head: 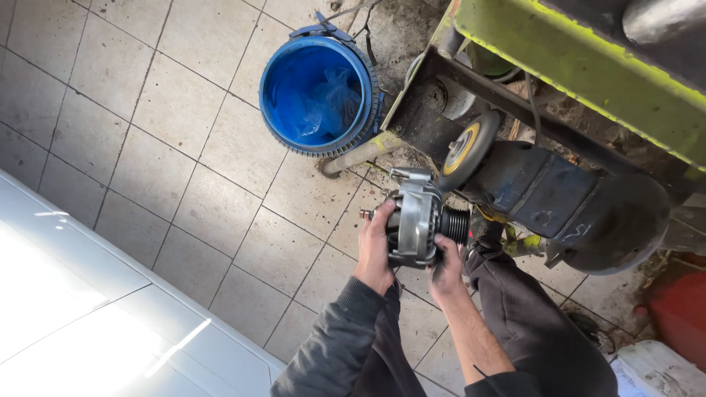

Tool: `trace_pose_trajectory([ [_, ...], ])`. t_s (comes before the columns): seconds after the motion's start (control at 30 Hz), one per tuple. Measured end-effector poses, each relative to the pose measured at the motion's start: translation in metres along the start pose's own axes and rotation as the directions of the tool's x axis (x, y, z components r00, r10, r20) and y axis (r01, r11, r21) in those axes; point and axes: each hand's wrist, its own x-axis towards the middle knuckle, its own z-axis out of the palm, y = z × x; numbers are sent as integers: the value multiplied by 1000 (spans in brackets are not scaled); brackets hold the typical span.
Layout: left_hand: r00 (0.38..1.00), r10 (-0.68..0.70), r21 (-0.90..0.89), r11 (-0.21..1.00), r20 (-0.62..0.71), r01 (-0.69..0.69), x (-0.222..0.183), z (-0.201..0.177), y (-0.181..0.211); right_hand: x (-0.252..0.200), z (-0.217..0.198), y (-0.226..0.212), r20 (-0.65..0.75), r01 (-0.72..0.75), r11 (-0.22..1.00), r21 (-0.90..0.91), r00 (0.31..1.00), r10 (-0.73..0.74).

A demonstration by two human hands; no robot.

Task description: Cleaning an automotive alternator using a wire wheel on a bench grinder.

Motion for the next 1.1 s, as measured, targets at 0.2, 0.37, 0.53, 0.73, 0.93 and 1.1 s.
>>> trace_pose_trajectory([
  [0.2, 959, 271, 245, 927, 79, -283, -38, -19, -2, -57, 65, -41, 84, -101, 924, 368, 994, 76],
  [0.37, 867, 430, 276, 827, 252, -490, -63, -33, 0, -84, 100, -61, 69, -168, 842, 512, 986, 154],
  [0.53, 774, 559, 410, 657, 299, -633, -70, -55, -4, -94, 97, -51, 174, -152, 889, 432, 981, 83],
  [0.73, 810, 492, 316, 751, 319, -580, -31, -53, 7, -126, 166, -80, 126, -159, 948, 276, 984, 128],
  [0.93, 865, 442, 354, 790, 236, -500, -3, -30, 10, -116, 177, -79, -20, -242, 937, 253, 967, 255],
  [1.1, 883, 417, 446, 762, 216, -469, 10, -11, 16, -106, 183, -86, 36, -214, 889, 405, 975, 218],
])
